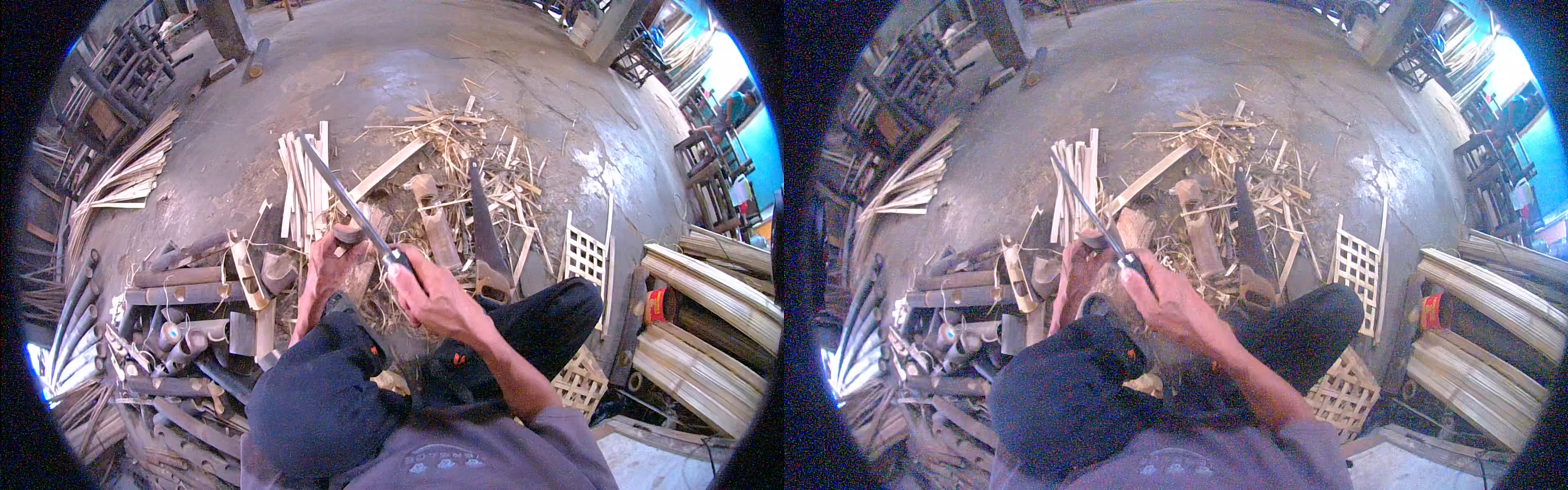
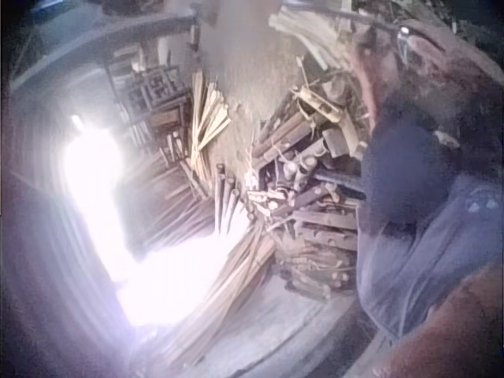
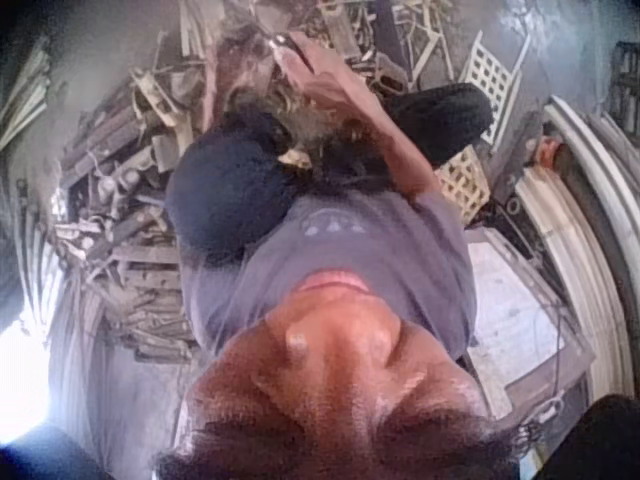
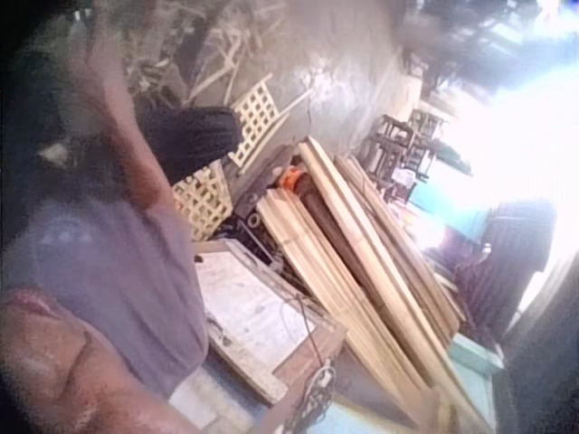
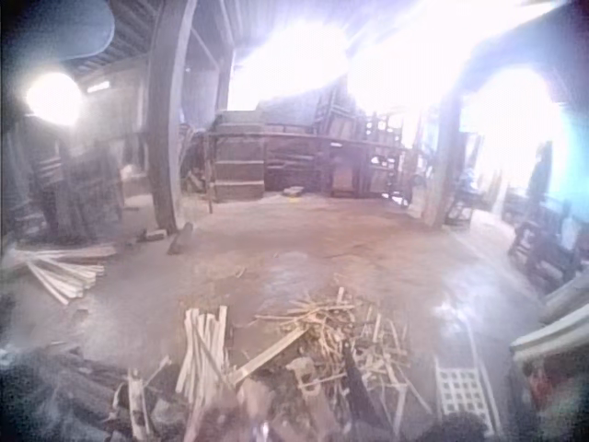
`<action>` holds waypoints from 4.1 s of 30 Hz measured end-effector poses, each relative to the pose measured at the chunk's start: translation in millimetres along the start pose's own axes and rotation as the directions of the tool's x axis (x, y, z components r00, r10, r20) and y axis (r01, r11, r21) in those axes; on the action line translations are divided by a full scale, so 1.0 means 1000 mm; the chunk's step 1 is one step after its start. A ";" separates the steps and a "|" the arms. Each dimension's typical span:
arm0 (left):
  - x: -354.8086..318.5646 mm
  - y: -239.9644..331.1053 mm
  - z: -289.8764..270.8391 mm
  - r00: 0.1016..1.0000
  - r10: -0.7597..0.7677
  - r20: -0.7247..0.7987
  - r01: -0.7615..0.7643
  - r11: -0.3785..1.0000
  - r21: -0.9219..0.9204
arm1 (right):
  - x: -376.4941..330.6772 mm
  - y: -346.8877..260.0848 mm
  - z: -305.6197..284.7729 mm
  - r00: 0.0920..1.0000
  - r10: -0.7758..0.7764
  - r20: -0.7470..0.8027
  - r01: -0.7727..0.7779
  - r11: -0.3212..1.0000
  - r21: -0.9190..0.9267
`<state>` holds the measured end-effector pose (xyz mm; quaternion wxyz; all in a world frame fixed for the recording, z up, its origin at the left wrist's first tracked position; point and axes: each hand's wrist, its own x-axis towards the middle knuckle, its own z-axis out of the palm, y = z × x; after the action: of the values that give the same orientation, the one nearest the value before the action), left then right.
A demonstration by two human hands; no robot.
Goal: The person sits on the floor and uses a knife to shave and shape small wooden sticks. They repeatedly hold each stick, scrape the surface with the blade, and place the finished pieces aside among wood shavings.
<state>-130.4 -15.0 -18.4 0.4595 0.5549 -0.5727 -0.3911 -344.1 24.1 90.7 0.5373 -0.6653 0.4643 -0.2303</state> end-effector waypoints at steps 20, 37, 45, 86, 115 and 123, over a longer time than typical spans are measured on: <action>0.015 0.064 -0.028 0.991 0.133 -0.029 -0.131 0.989 0.065 | 0.007 -0.037 0.007 0.948 -0.239 -0.211 0.216 0.968 -0.128; 0.094 0.026 0.032 0.945 0.304 -0.119 -0.303 0.953 0.033 | 0.118 0.156 0.017 0.955 -0.135 -0.264 0.073 0.970 -0.231; 0.095 0.014 0.041 0.928 0.283 -0.244 -0.282 0.959 0.041 | 0.093 0.203 -0.044 0.911 0.018 -0.413 -0.309 0.694 -0.651; -0.023 0.035 0.000 0.932 0.108 -0.347 -0.035 0.977 0.209 | 0.005 -0.008 0.012 0.998 0.008 0.065 -0.012 0.998 0.061; 0.024 0.235 -0.112 0.532 0.764 -0.364 -0.454 0.621 0.639 | 0.005 -0.003 0.013 0.995 -0.058 -0.085 0.044 0.985 -0.165; 0.130 -0.027 -0.026 0.920 0.363 -0.150 -0.301 0.896 0.327 | 0.051 0.099 0.060 0.999 -0.045 -0.021 0.037 0.956 -0.292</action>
<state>-92.7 -144.8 -25.1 0.4878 0.5489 -0.6607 -0.1557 -309.0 10.5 -30.1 0.4218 -0.7436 0.4867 -0.1797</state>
